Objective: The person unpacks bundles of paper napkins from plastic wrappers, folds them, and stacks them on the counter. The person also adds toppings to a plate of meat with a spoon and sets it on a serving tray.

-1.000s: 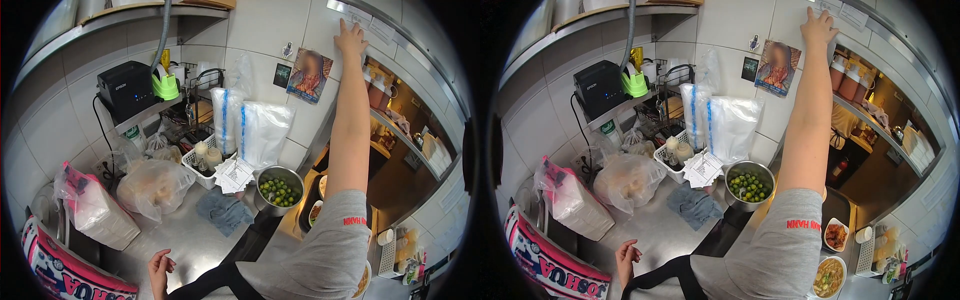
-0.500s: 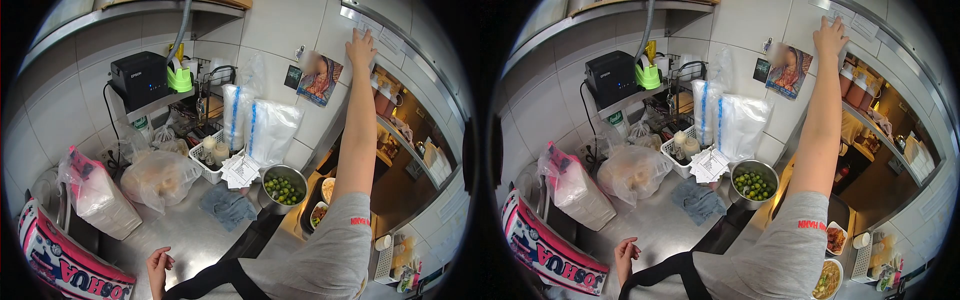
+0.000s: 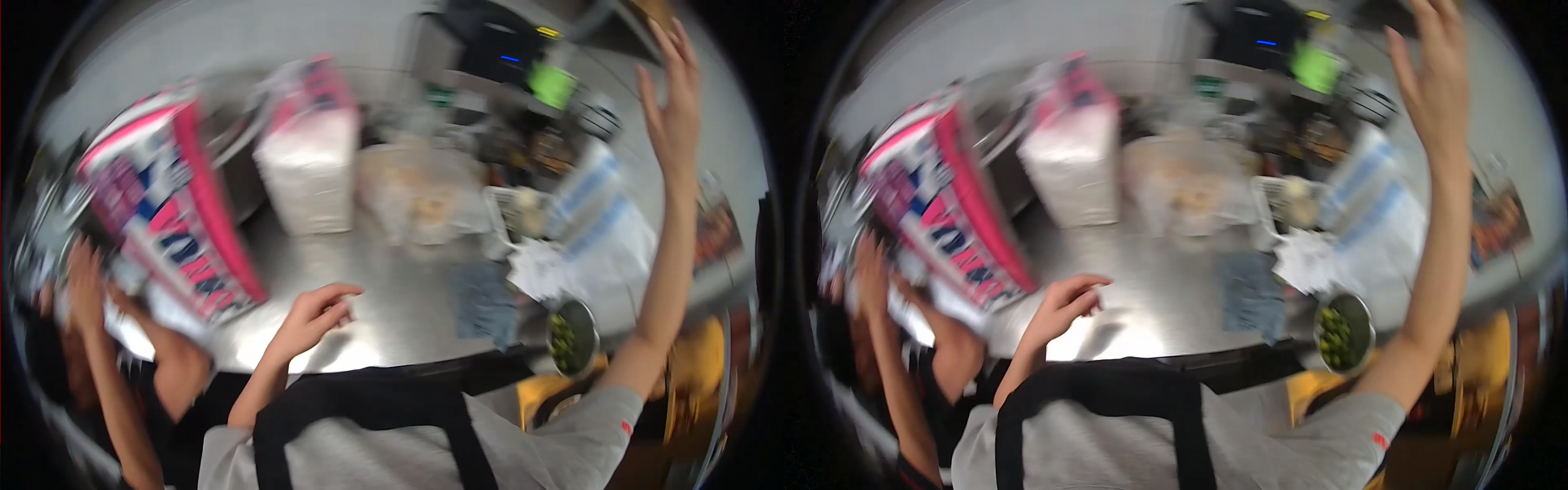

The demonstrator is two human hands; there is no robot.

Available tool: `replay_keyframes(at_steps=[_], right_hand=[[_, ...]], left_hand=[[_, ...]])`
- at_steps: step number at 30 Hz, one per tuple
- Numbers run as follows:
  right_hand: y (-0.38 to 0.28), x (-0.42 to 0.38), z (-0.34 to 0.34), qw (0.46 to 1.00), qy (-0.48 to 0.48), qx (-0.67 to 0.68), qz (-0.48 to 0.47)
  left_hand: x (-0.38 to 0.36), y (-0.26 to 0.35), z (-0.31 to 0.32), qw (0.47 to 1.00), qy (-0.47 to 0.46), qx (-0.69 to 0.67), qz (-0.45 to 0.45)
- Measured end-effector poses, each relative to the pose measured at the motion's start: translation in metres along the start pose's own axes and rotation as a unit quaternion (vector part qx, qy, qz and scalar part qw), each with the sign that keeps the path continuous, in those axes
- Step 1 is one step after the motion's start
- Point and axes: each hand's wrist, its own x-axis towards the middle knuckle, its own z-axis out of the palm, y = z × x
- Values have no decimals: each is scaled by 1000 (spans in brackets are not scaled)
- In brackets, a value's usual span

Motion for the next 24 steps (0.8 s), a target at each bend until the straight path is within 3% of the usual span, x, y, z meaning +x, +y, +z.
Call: replay_keyframes(at_steps=[2, 4, 6, 7, 12, 15, 17, 19, 20, 21, 22, 24], right_hand=[[-47, 6, 22, 997, 23, 76, -9], [-86, 17, 38, 985, -36, 164, -42], [-125, 30, 60, 968, -17, 238, -83], [-143, 34, 77, 957, -21, 275, -92], [-230, 88, 132, 886, 41, 451, -103], [-269, 137, 157, 833, -12, 548, -75], [-296, 167, 171, 797, -96, 594, -48], [-320, 185, 190, 780, -150, 606, -45], [-332, 189, 199, 743, -218, 633, 16], [-344, 187, 204, 698, -285, 653, 76], [-353, 179, 207, 696, -286, 655, 72], [-360, 151, 205, 629, -300, 700, 155]], left_hand=[[-11, 16, -15, 998, 18, 65, 2], [-28, 31, -35, 988, 68, 124, 69], [-50, 65, -49, 954, 143, 228, 131], [-59, 85, -59, 921, 192, 288, 182], [-91, 150, -105, 783, 443, 344, 267], [-74, 177, -152, 735, 482, 354, 320], [-58, 185, -200, 684, 478, 456, 311], [-40, 185, -236, 720, 492, 430, 233], [-35, 179, -250, 723, 504, 436, 182], [-34, 166, -260, 775, 493, 359, 166], [-36, 152, -268, 819, 479, 279, 149], [-35, 121, -243, 872, 436, 117, 188]])
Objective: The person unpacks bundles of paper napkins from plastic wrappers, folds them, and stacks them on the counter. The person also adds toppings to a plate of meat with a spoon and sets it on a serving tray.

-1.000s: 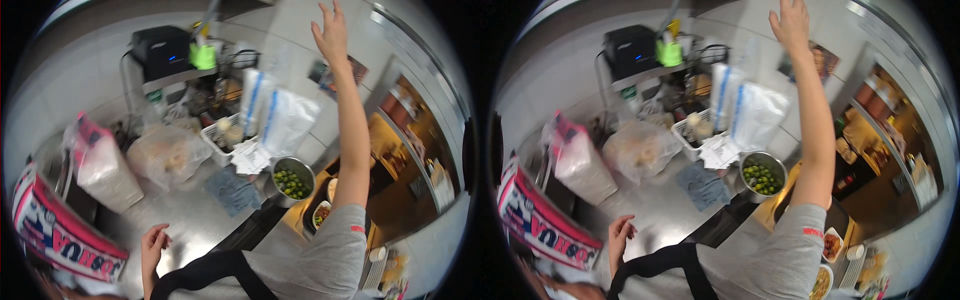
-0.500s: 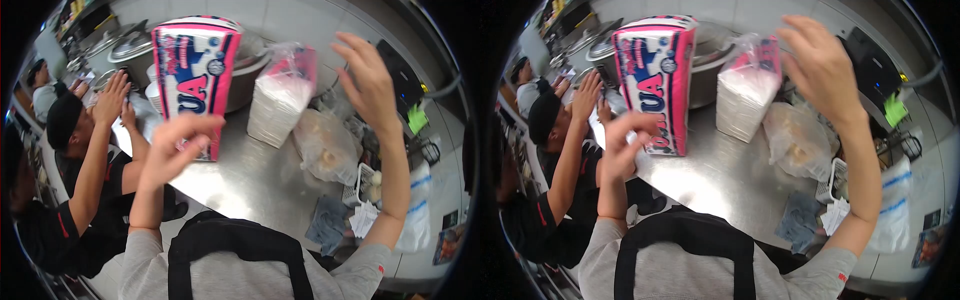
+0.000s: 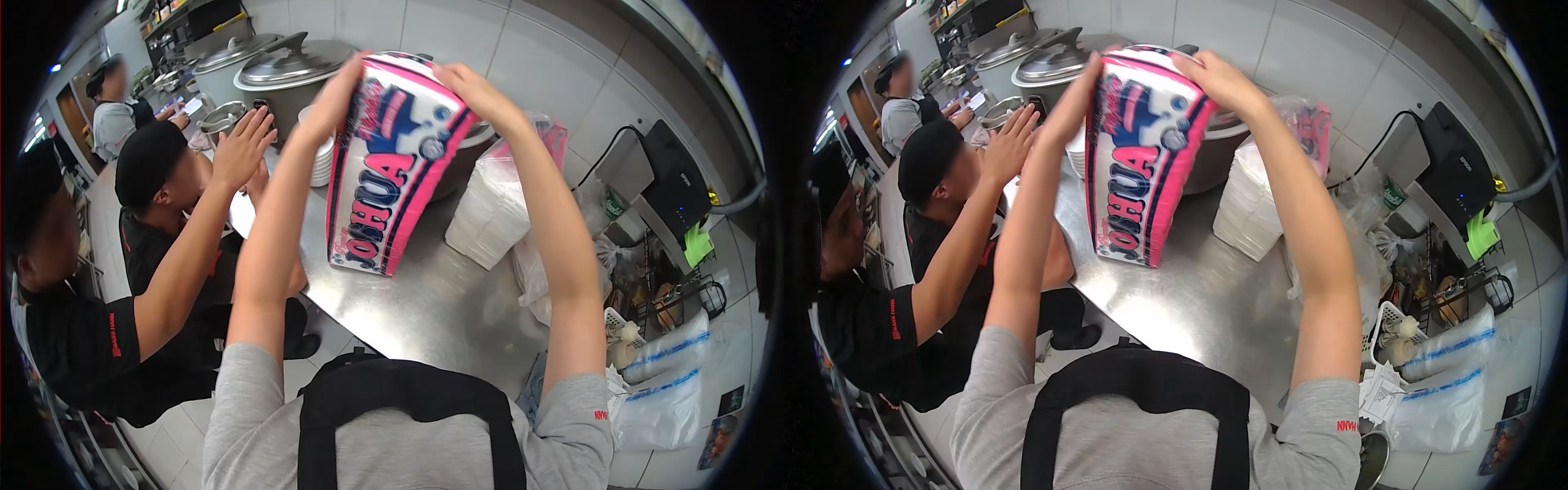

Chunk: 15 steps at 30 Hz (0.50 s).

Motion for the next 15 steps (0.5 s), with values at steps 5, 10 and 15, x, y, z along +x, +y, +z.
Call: replay_keyframes(at_steps=[5, 10, 15], right_hand=[[21, -124, -26, 983, 89, 117, -110], [63, -295, -46, 933, 171, 303, 88], [169, -428, -18, 803, 233, 483, 260]], left_hand=[[-120, -15, 50, 991, -47, -105, 74], [-230, -98, 33, 993, -2, 101, -61], [-255, -138, 28, 885, 148, -123, -423]])
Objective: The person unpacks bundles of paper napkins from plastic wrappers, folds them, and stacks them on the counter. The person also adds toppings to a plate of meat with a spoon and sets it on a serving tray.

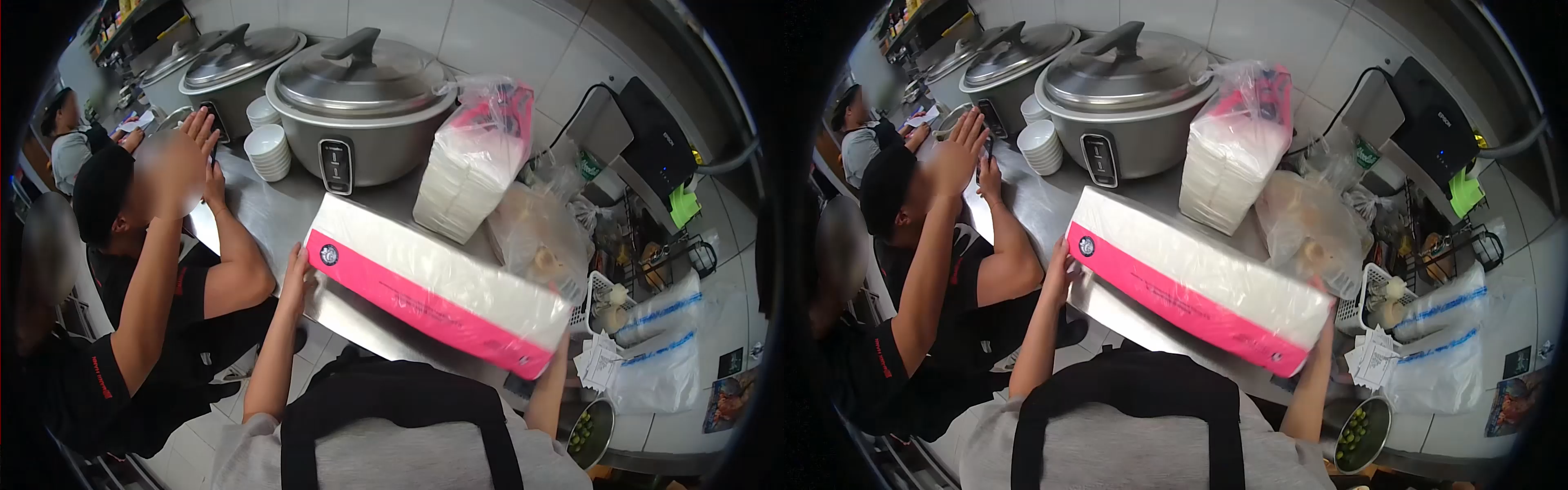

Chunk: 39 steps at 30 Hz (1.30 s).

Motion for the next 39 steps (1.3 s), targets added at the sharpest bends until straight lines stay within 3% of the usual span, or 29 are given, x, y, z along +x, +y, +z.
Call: replay_keyframes(at_steps=[1, 3, 4, 7, 9, 11, 13, 15, 17, 18, 19, 20, 22, 25, 27, 31, 33, 34, 35, 36, 37, 38, 39], right_hand=[[13, -7, 0, 998, 37, 37, 23], [35, -24, 7, 986, -38, 139, 81], [42, -25, 14, 986, -40, 140, 84], [58, -24, 35, 994, -30, 99, 27], [63, -14, 50, 994, -63, 71, -64], [45, -8, 93, 989, -74, 100, -83], [43, 1, 114, 982, -83, 134, -103], [64, 22, 121, 989, -144, 13, -39], [90, 36, 128, 988, -111, -41, 101], [97, 38, 141, 989, -109, -47, 88], [100, 41, 154, 990, -107, -53, 74], [105, 50, 155, 991, -110, -52, 63], [115, 60, 155, 977, -179, -61, -94], [104, 65, 148, 987, -137, 25, -85], [26, 35, 188, 984, -134, -2, -118], [-61, 37, 213, 939, -164, 19, -303], [-120, 26, 239, 890, -187, -113, -400], [-130, 22, 245, 889, -185, -114, -402], [-137, 19, 251, 861, -179, -126, -460], [-142, 16, 254, 828, -173, -137, -516], [-148, 13, 255, 828, -170, -136, -517], [-154, 9, 252, 758, -169, -284, -563], [-156, 8, 251, 666, -163, -424, -591]], left_hand=[[2, -2, 3, 1000, -1, 1, -3], [7, -10, 13, 971, -107, -198, -80], [9, -11, 22, 960, -134, -244, -18], [6, 10, 22, 959, -83, -271, -10], [-3, 46, 25, 953, -81, -291, 32], [-11, 90, 26, 938, -69, -280, 193], [-21, 134, 27, 906, -93, -312, 269], [-22, 165, 21, 889, -138, -299, 318], [-34, 184, 38, 854, -221, -247, 402], [-43, 194, 46, 858, -238, -117, 440], [-50, 200, 56, 882, -186, 52, 429], [-46, 195, 64, 819, -256, 44, 512], [-61, 187, 70, 821, -325, 7, 469], [-75, 184, 86, 804, -383, 45, 453], [-78, 186, 92, 795, -390, 26, 463], [-87, 218, 105, 755, -347, 40, 554], [-84, 242, 104, 671, -252, 256, 648], [-90, 255, 111, 633, -215, 303, 679], [-84, 265, 119, 632, -218, 303, 679], [-77, 277, 128, 597, -250, 307, 697], [-71, 287, 136, 562, -282, 310, 713], [-67, 291, 145, 562, -283, 311, 712], [-63, 293, 153, 640, -338, 310, 616]])
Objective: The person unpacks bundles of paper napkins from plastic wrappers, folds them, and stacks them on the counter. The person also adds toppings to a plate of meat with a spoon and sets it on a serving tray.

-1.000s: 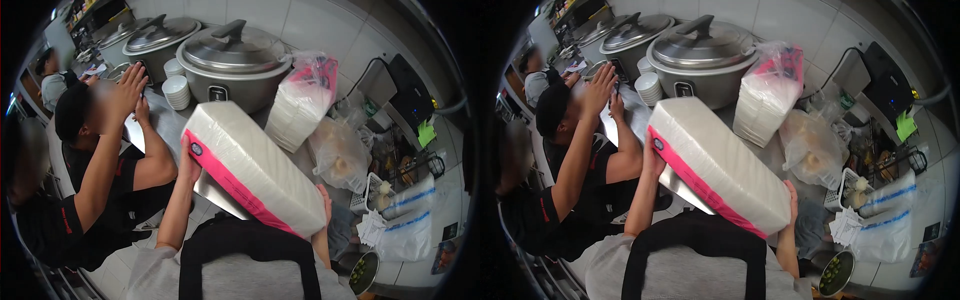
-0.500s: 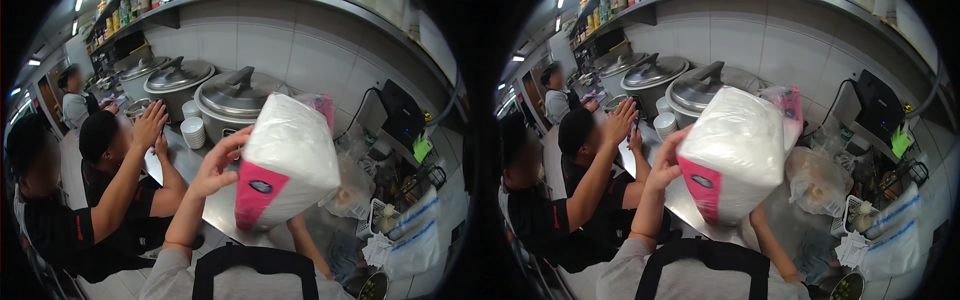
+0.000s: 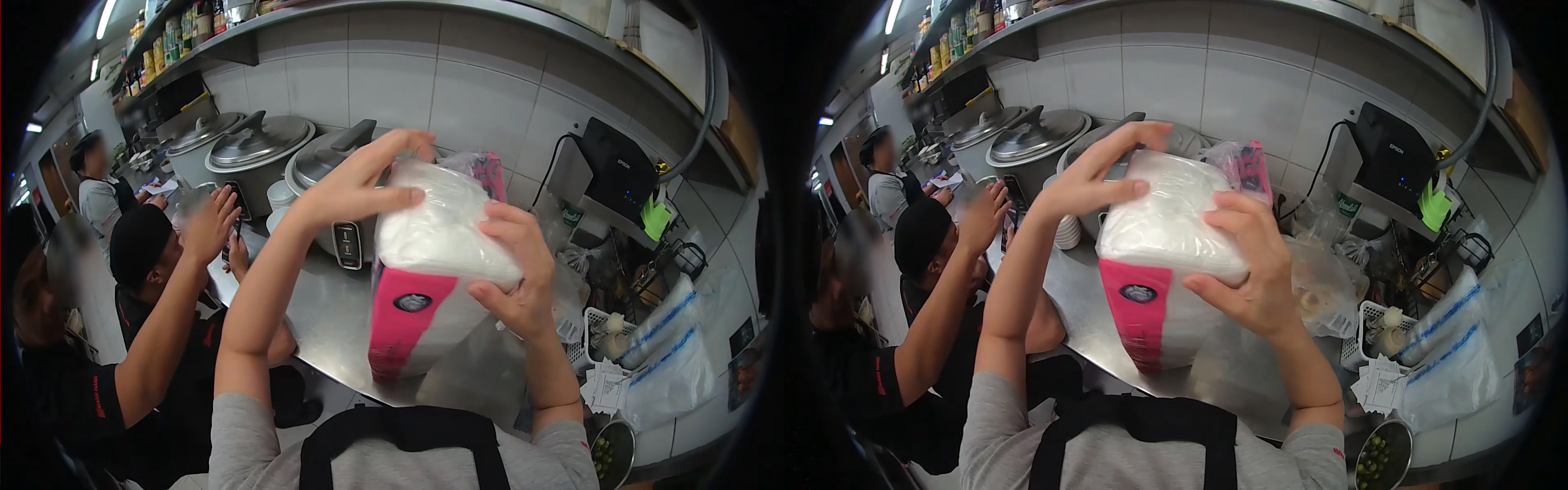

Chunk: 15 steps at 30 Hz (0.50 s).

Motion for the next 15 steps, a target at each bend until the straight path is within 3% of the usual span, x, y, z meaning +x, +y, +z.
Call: replay_keyframes(at_steps=[1, 2, 4, 6, 7, 9, 12, 13, 15], right_hand=[[0, -1, 2, 1000, 0, 0, 3], [1, -2, 5, 1000, 3, 23, 15], [3, -4, 3, 999, 10, 41, 27], [7, -7, -4, 998, 46, 28, 25], [9, -8, -5, 998, 44, 29, 27], [17, -11, -1, 976, 119, 109, 143], [34, -11, 3, 975, 105, 109, 160], [39, -7, 2, 987, 93, 61, 116], [39, 3, -2, 988, 80, 69, 113]], left_hand=[[6, -3, 2, 991, -38, -91, -93], [12, -5, 1, 991, -40, -92, -92], [23, -8, 1, 977, -172, 1, -127], [22, -11, 3, 989, -125, 40, -75], [23, -8, -1, 987, -115, 30, -109], [20, 0, -8, 980, -101, 28, -169], [13, -5, -4, 985, -51, 21, -163], [12, 0, 0, 991, -13, 5, -132], [14, 12, 4, 987, 4, 1, -162]])
